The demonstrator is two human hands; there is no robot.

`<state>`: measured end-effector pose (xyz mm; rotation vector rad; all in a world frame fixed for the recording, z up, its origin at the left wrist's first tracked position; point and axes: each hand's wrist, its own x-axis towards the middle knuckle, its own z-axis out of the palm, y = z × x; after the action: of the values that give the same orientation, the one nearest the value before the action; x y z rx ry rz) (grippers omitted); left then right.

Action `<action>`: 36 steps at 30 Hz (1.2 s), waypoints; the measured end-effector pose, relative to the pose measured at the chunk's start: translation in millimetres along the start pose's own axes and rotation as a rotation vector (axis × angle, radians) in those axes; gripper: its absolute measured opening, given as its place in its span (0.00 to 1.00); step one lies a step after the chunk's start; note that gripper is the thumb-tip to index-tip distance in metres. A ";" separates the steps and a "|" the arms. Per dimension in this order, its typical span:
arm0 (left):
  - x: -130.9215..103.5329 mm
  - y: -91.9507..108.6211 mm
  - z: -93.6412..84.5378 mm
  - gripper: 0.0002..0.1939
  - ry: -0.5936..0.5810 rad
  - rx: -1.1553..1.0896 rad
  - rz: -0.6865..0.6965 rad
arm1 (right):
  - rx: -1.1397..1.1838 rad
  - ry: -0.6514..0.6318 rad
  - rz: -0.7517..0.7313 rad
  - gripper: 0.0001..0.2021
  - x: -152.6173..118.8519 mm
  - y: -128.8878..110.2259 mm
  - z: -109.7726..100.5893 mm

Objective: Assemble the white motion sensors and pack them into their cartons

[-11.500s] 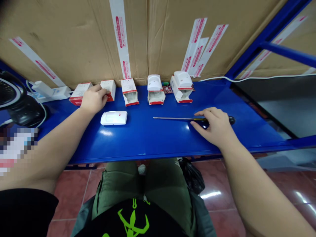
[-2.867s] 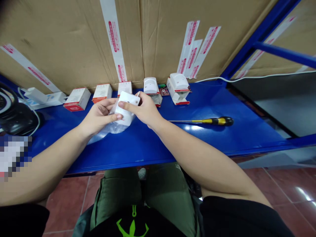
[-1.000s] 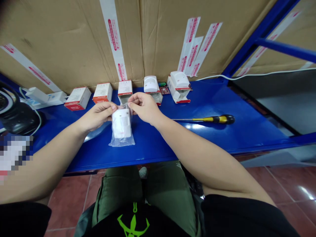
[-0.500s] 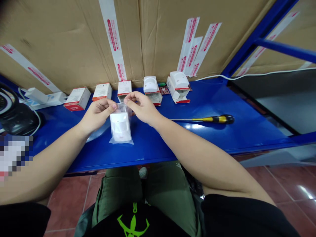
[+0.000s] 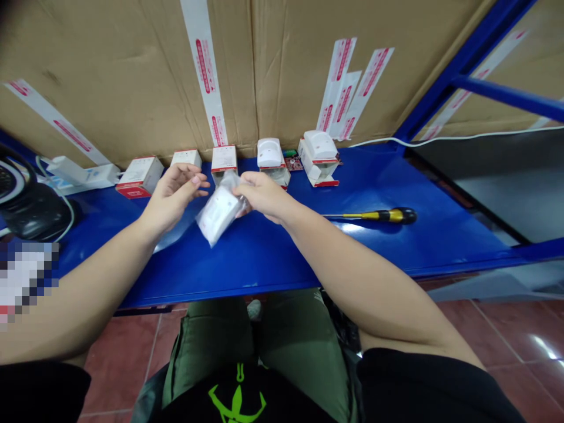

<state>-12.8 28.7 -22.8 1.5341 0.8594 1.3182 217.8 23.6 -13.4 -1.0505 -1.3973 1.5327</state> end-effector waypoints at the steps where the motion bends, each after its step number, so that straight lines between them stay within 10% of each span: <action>1: 0.6 -0.3 -3.7 0.23 -0.038 -0.044 -0.089 | 0.042 0.049 0.005 0.12 1.6 -0.8 -2.0; 6: 0.8 1.9 -11.2 0.26 -0.216 -0.199 -0.351 | 0.193 0.127 -0.072 0.10 2.7 -4.0 -9.2; 12: 9.4 -0.4 -7.6 0.11 -0.131 -0.318 -0.367 | 0.317 -0.062 -0.231 0.25 -6.4 -7.7 -9.1; 15: 10.9 -1.9 -6.8 0.08 -0.112 -0.366 -0.407 | 0.180 -0.139 -0.311 0.36 -8.0 -10.1 -8.4; 19: 9.4 -5.4 -7.4 0.14 -0.149 -0.329 -0.403 | -0.170 -0.048 -0.502 0.26 -8.8 -12.4 -10.8; 27: 21.0 -24.1 -19.7 0.14 -0.138 0.741 0.289 | -0.109 0.216 -0.490 0.24 17.0 16.9 -20.1; 36: 24.1 -29.6 -22.4 0.19 -0.389 1.312 0.368 | -0.307 0.243 -0.471 0.20 38.5 42.3 -20.8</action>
<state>-28.8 65.3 -41.8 2.9362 1.3050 0.5270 223.3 63.5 -59.1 -0.9582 -1.5949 0.8431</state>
